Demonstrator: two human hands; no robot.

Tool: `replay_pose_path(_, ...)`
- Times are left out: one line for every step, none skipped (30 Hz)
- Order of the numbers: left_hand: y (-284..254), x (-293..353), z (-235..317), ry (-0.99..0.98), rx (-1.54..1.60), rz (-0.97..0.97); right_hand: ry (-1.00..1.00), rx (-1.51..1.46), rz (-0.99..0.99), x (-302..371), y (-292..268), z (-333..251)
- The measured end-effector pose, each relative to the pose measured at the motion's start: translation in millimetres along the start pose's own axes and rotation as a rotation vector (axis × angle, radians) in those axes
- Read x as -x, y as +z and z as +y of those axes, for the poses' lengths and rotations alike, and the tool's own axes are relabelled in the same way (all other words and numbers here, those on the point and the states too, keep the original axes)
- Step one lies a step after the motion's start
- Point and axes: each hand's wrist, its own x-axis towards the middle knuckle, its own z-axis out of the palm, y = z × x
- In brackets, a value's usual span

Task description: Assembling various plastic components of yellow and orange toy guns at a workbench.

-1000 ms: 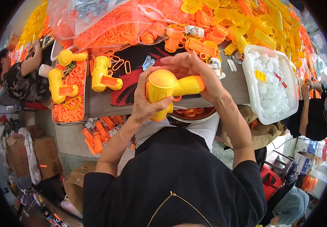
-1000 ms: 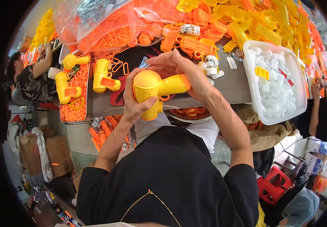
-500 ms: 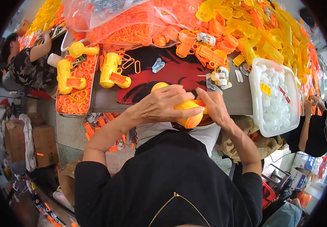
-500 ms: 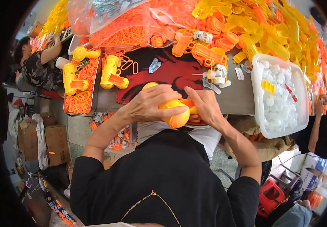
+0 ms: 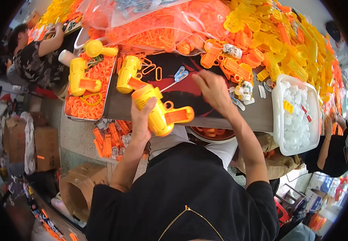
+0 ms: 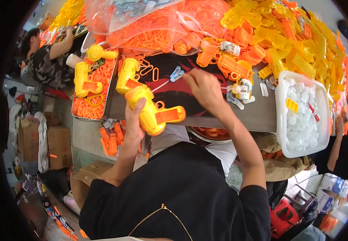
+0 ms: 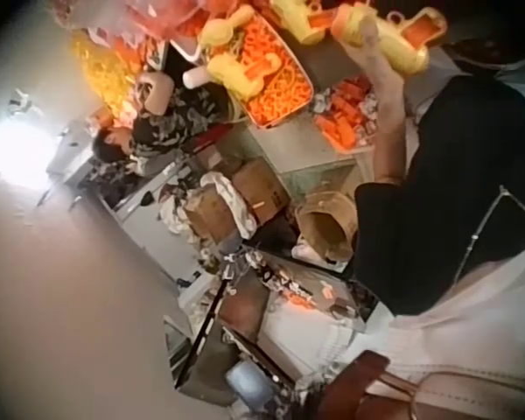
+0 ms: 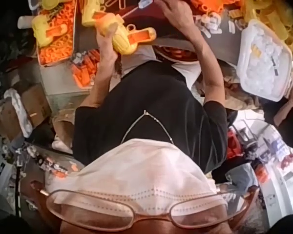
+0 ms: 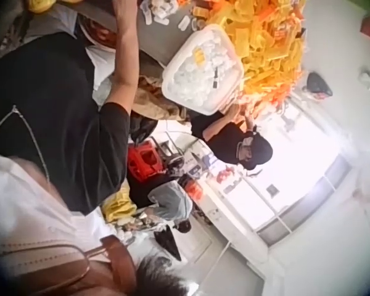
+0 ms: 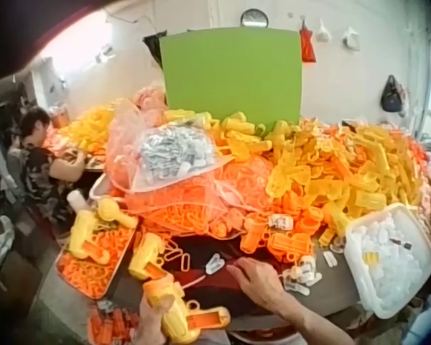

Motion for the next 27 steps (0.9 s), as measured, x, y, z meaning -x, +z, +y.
replay_pose_path(-9, -1, -4, 0.049, -0.013, 0.026, -0.095, 0.121, 0.104, -11, -3, 14)
replay_pose_path(-16, 3, -5, 0.058, 0.014, 0.044, -0.048, 0.202, 0.135, -21, -8, 24)
replay_pose_path(-19, 9, -1, 0.058, 0.039, 0.037, -0.063, 0.245, 0.233, -30, -11, 33)
replay_pose_path(-21, 12, 2, 0.051, 0.063, 0.020, -0.044, 0.259, 0.247, -37, -21, 47)
replay_pose_path(-24, 12, 0, 0.050, 0.069, 0.006, -0.046, 0.270, 0.384, -43, -36, 64)
replay_pose_path(-24, 11, -2, 0.041, 0.071, -0.002, -0.060, 0.275, 0.512, -43, -46, 75)
replay_pose_path(-25, 11, -5, 0.042, 0.067, 0.015, -0.058, 0.279, 0.506, -40, -58, 77)
replay_pose_path(-27, 12, -7, 0.044, 0.063, 0.033, -0.022, 0.305, 0.464, -38, -72, 77)
replay_pose_path(-25, 11, -8, 0.019, 0.068, 0.021, 0.015, 0.331, 0.425, -36, -79, 75)
replay_pose_path(-23, 9, -11, 0.016, 0.069, 0.023, 0.016, 0.332, 0.421, -34, -77, 75)
replay_pose_path(-21, 6, -15, -0.003, 0.064, 0.010, -0.058, 0.359, 0.336, -30, -74, 76)
replay_pose_path(-19, 4, -18, -0.024, 0.061, -0.005, -0.130, 0.387, 0.252, -26, -72, 74)
replay_pose_path(-17, 4, -18, -0.064, 0.058, -0.017, -0.122, 0.444, 0.202, -20, -64, 68)
replay_pose_path(-13, 5, -18, -0.063, 0.059, -0.013, -0.124, 0.443, 0.199, -19, -56, 64)
replay_pose_path(-8, 6, -17, -0.068, 0.066, -0.031, -0.161, 0.497, 0.215, -17, -50, 61)
replay_pose_path(-4, 8, -16, -0.071, 0.073, -0.046, -0.200, 0.550, 0.230, -17, -43, 61)
replay_pose_path(-1, 10, -15, -0.066, 0.094, -0.035, -0.200, 0.595, 0.274, -21, -35, 63)
replay_pose_path(0, 13, -14, -0.057, 0.092, -0.020, -0.211, 0.584, 0.267, -27, -32, 63)
replay_pose_path(2, 15, -15, -0.046, 0.093, -0.019, -0.225, 0.589, 0.316, -34, -28, 63)
replay_pose_path(4, 16, -15, -0.034, 0.093, -0.015, -0.241, 0.590, 0.363, -39, -23, 62)
replay_pose_path(2, 16, -16, -0.066, 0.086, -0.017, -0.277, 0.596, 0.352, -44, -20, 57)
replay_pose_path(2, 17, -17, -0.084, 0.060, -0.011, -0.302, 0.571, 0.334, -48, -16, 45)
replay_pose_path(0, 18, -18, -0.080, 0.054, 0.001, -0.372, 0.443, 0.210, -53, -13, 32)
replay_pose_path(-1, 19, -20, -0.084, 0.046, -0.001, -0.429, 0.323, 0.091, -56, -8, 27)
replay_pose_path(-2, 22, -17, -0.107, 0.045, 0.006, -0.526, 0.165, 0.014, -65, 6, 22)
replay_pose_path(-5, 25, -14, -0.097, 0.043, 0.029, -0.584, 0.189, -0.033, -68, 22, 12)
replay_pose_path(-6, 29, -13, -0.097, 0.061, 0.029, -0.564, 0.156, -0.134, -73, 36, 6)
